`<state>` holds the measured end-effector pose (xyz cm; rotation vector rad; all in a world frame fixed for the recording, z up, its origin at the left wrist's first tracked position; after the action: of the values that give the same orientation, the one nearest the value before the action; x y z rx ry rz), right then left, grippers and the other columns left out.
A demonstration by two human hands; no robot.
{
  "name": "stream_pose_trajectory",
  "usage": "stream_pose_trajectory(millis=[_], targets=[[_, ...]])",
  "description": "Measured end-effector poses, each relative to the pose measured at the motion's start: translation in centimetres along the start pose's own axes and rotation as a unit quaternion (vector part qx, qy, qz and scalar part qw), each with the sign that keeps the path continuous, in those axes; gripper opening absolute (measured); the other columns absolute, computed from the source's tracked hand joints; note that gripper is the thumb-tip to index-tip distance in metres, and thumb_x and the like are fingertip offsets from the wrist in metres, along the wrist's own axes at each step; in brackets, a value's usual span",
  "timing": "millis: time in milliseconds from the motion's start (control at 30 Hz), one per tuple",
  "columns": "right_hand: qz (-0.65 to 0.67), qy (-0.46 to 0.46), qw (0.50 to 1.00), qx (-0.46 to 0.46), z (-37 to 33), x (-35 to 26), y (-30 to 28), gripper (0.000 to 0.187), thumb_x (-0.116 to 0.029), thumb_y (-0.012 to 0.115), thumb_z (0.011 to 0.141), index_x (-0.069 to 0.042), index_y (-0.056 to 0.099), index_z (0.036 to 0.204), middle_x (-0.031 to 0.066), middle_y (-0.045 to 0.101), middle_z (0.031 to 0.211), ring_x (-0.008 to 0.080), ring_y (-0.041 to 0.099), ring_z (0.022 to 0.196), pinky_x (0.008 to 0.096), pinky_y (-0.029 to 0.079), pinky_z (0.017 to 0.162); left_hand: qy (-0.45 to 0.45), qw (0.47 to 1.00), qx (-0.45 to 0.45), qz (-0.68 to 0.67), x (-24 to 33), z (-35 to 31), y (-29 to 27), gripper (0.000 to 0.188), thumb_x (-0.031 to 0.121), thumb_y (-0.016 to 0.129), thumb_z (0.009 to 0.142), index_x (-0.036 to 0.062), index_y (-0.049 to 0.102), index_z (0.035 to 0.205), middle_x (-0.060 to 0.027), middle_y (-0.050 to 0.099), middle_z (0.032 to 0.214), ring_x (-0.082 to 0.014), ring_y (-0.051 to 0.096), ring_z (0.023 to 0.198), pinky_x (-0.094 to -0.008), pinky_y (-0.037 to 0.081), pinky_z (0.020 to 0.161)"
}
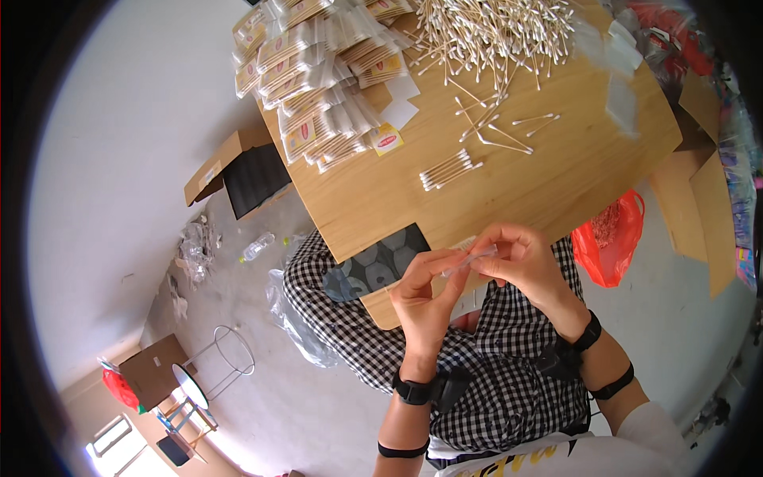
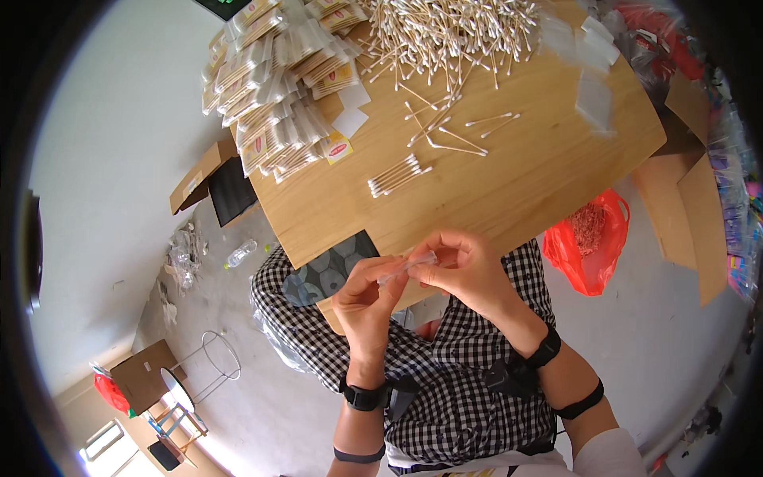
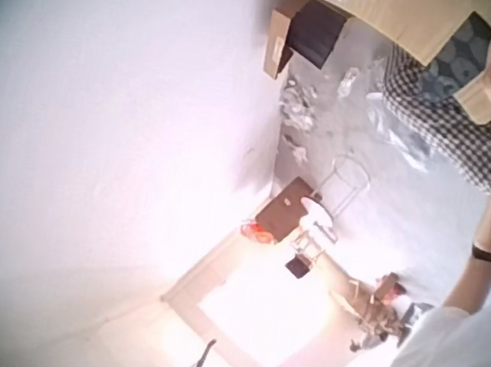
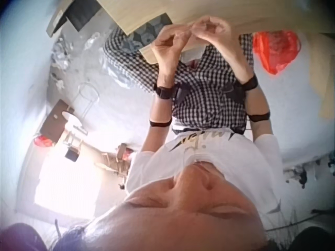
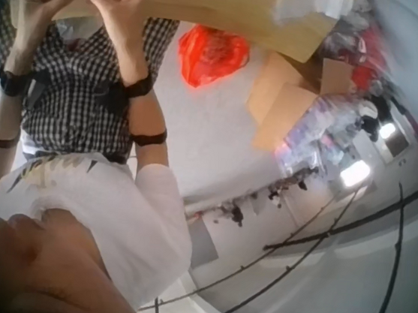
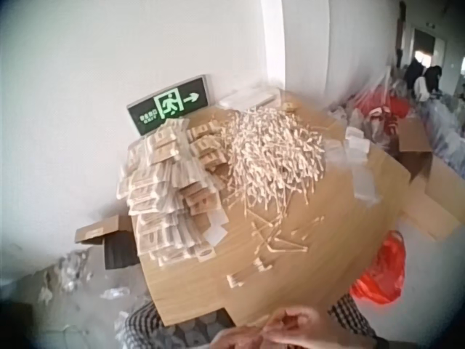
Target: Packaging individual cotton swabs into small plastic bags.
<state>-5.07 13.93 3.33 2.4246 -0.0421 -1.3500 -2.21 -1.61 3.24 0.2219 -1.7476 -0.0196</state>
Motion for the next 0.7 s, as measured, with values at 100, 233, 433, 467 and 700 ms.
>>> stream_pose_trajectory(millis=[100, 233, 433, 467, 700], targets=[[-0.032, -0.015, 0.999, -0.006, 0.6, 0.4, -0.2, 0.013, -0.008, 0.069, 0.086, 0.000, 0.065, 0.096, 0.0053, 0.069, 0.086, 0.0082, 0.064, 0.077, 0.0195, 0.048, 0.058, -0.026, 1.000, 0.009, -0.010, -0.4, 0.0, -0.3, 0.018, -0.002, 0.067, 0.085, -0.0008, 0.071, 0.102, -0.0100, 0.066, 0.106, -0.0160, 0.061, 0.098, -0.0270, 0.047, 0.087], [-0.012, 0.016, 1.000, -0.018, 1.1, 0.0, -0.5, 0.015, -0.011, 0.068, 0.088, 0.000, 0.066, 0.097, 0.0046, 0.068, 0.086, 0.0089, 0.065, 0.075, 0.0195, 0.046, 0.055, -0.051, 0.997, -0.023, -0.043, -1.2, 0.4, -1.3, 0.018, 0.001, 0.064, 0.088, -0.0013, 0.070, 0.105, -0.0103, 0.064, 0.108, -0.0166, 0.060, 0.099, -0.0276, 0.047, 0.088], [0.001, -0.023, 0.999, -0.040, 0.8, -0.3, -0.2, 0.017, -0.014, 0.067, 0.088, -0.001, 0.067, 0.100, 0.0045, 0.068, 0.088, 0.0107, 0.066, 0.076, 0.0201, 0.047, 0.054, 0.003, 0.999, -0.018, -0.052, -1.4, 0.1, -1.1, 0.018, 0.003, 0.062, 0.091, -0.0017, 0.070, 0.106, -0.0094, 0.064, 0.108, -0.0164, 0.058, 0.103, -0.0286, 0.045, 0.091], [0.006, -0.014, 0.999, -0.028, 0.9, -0.3, -0.1, 0.018, -0.014, 0.067, 0.089, -0.001, 0.067, 0.100, 0.0048, 0.068, 0.089, 0.0112, 0.067, 0.078, 0.0203, 0.048, 0.055, -0.013, 0.998, -0.016, -0.060, -1.8, 0.2, -1.3, 0.018, 0.003, 0.061, 0.091, -0.0015, 0.070, 0.107, -0.0091, 0.064, 0.108, -0.0164, 0.058, 0.103, -0.0287, 0.045, 0.091], [-0.056, -0.094, 0.994, 0.005, 0.0, -0.1, 0.2, 0.013, -0.007, 0.061, 0.092, 0.001, 0.066, 0.101, 0.0056, 0.068, 0.096, 0.0137, 0.069, 0.084, 0.0214, 0.052, 0.057, 0.047, 0.997, -0.039, 0.044, -0.5, -0.1, -1.1, 0.021, 0.000, 0.063, 0.089, -0.0021, 0.067, 0.110, -0.0099, 0.064, 0.111, -0.0144, 0.058, 0.102, -0.0262, 0.046, 0.088]])
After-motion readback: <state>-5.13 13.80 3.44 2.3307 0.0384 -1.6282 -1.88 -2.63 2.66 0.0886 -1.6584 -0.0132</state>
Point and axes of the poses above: each hand's wrist, its own z-axis towards the middle knuckle, its own y-axis out of the palm, x = y × z, the point moved 3 cm from there along z, towards the middle knuckle
